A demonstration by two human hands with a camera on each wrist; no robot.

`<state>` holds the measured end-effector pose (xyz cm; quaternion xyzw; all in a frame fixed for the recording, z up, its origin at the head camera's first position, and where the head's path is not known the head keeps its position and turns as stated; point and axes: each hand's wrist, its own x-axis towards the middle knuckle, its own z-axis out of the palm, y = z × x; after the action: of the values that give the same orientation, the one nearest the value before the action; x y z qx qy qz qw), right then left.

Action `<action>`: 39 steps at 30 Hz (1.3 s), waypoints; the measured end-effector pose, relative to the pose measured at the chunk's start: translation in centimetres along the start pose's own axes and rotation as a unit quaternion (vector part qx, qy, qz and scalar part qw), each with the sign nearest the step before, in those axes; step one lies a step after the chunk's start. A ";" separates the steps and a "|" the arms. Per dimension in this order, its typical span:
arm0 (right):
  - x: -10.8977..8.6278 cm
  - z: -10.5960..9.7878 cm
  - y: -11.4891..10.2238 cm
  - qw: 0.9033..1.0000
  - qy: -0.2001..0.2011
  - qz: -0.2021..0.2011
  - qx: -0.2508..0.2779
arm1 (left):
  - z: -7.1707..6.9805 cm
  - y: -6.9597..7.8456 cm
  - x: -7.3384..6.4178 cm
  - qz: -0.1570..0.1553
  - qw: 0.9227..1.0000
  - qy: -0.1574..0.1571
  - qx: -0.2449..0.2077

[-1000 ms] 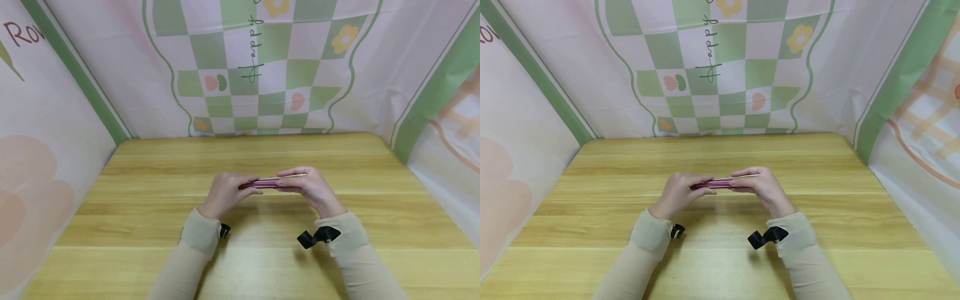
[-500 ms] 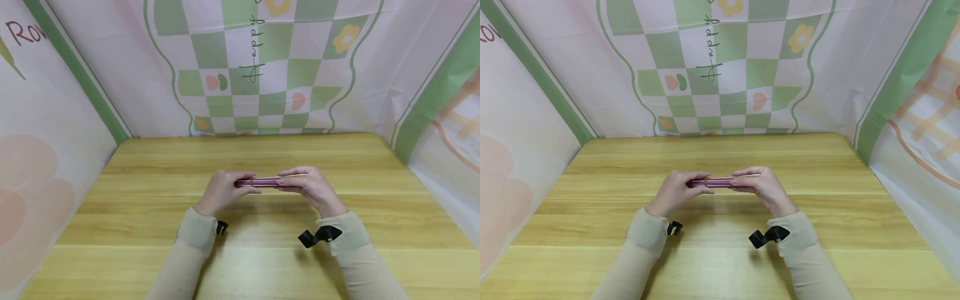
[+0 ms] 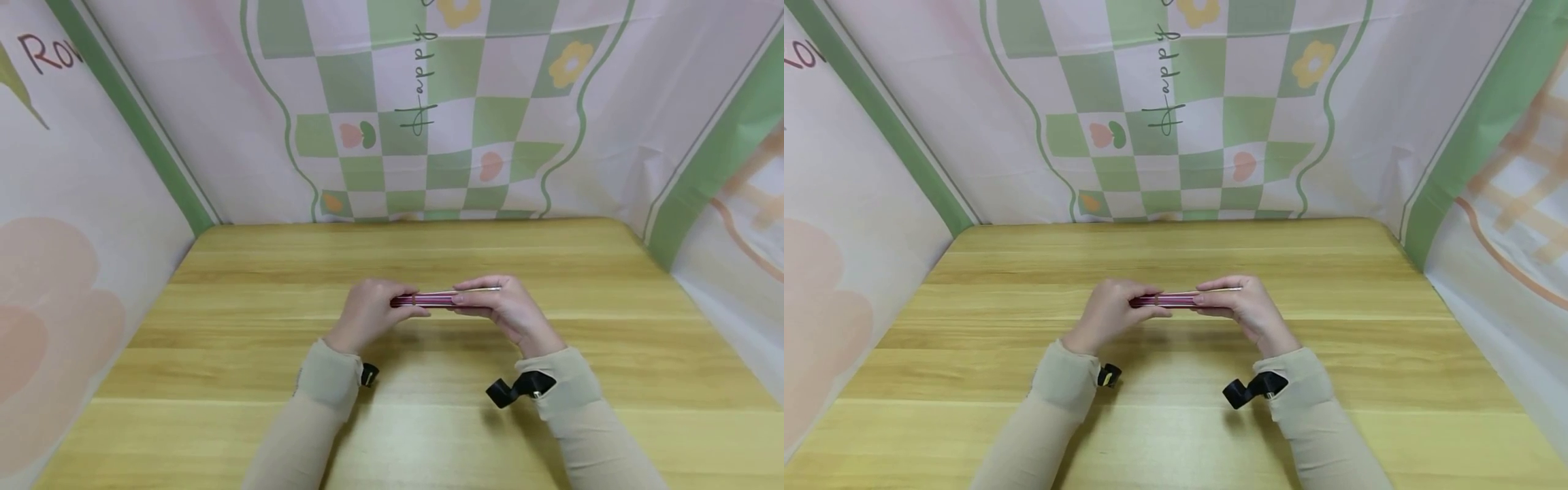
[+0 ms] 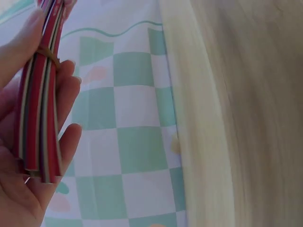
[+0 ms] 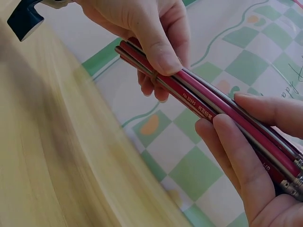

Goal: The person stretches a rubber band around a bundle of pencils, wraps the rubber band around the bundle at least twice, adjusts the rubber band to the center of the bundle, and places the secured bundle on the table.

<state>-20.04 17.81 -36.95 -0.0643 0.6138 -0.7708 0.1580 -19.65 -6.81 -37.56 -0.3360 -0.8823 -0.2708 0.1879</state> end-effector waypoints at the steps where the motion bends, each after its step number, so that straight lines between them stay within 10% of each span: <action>1: 0.0 0.0 0.0 1.000 -0.001 -0.001 -0.001 | 0.1 0.0 0.0 0.001 1.000 0.001 0.000; 29: 0.0 0.0 0.1 1.000 -0.002 -0.005 -0.003 | 0.8 0.3 0.0 0.057 0.998 0.015 -0.012; 39: -0.1 -0.1 -0.2 1.000 -0.016 -0.006 0.003 | -0.1 0.4 0.0 0.019 1.000 -0.010 -0.017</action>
<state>-19.96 17.94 -36.78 -0.0800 0.6088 -0.7722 0.1633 -19.38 -6.56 -37.35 -0.3584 -0.8729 -0.2789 0.1785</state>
